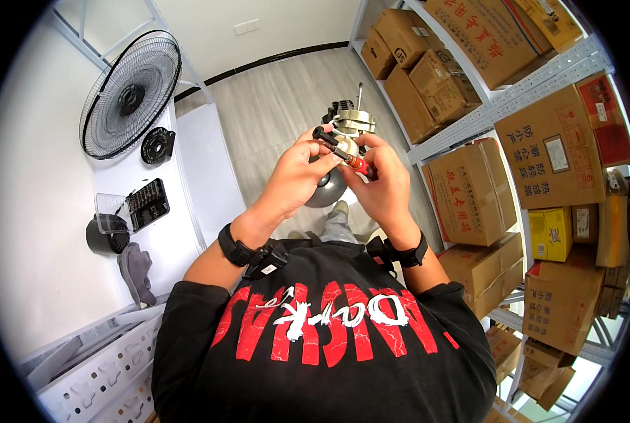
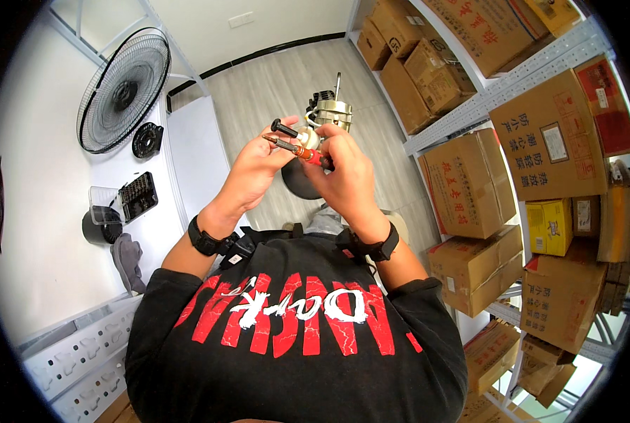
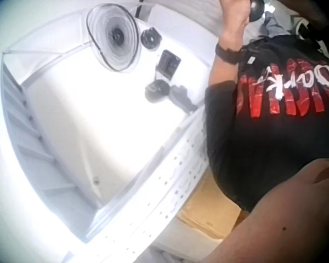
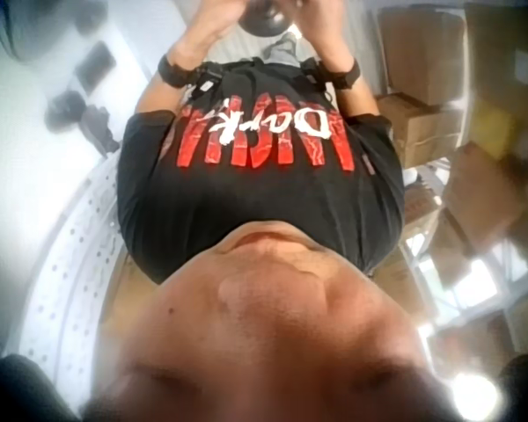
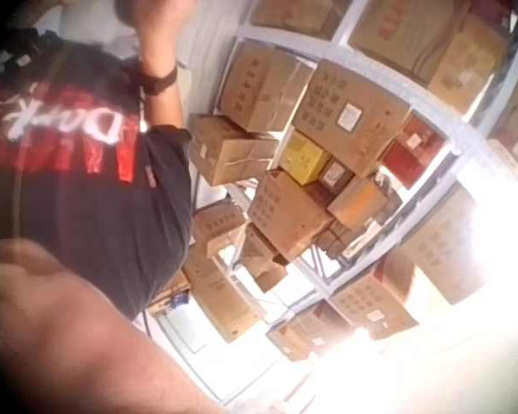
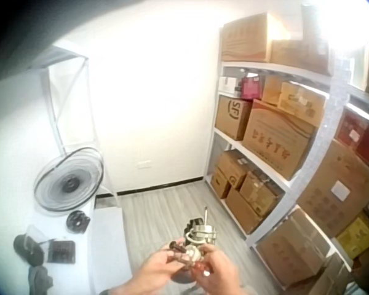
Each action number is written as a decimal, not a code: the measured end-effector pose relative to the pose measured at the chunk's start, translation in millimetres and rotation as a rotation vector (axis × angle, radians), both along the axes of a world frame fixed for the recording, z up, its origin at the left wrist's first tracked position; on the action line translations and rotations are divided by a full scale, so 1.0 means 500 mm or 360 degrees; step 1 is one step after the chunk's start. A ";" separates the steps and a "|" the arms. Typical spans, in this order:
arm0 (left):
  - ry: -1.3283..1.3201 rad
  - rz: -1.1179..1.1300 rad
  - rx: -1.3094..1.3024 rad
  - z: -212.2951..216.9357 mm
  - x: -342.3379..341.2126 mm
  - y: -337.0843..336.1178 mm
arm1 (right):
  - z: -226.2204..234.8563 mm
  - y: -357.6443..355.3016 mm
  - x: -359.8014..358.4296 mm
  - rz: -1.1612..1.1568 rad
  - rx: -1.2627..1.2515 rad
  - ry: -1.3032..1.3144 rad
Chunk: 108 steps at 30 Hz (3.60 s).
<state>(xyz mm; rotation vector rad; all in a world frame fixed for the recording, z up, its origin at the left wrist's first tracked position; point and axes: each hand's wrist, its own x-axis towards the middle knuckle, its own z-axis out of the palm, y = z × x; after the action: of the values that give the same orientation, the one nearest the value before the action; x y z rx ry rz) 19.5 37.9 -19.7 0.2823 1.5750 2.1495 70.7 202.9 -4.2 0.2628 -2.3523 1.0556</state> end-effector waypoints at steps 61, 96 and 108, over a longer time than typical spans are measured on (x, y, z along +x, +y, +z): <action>0.0206 -0.0117 0.0259 0.016 -0.011 -0.017 | -0.018 0.006 0.004 0.0164 -0.0730 -0.0206; 0.1111 0.0421 -0.0709 -0.084 -0.064 -0.083 | 0.062 0.064 0.030 0.0066 0.0414 -0.0415; 0.1053 0.0362 -0.0742 -0.085 -0.064 -0.084 | 0.057 0.057 0.029 0.0048 0.0426 -0.0469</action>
<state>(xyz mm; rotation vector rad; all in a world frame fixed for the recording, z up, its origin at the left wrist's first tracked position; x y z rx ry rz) -12.7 -4.0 -62.4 0.7390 2.5237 1.8533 85.3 231.1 24.1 0.2560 -2.7670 0.8375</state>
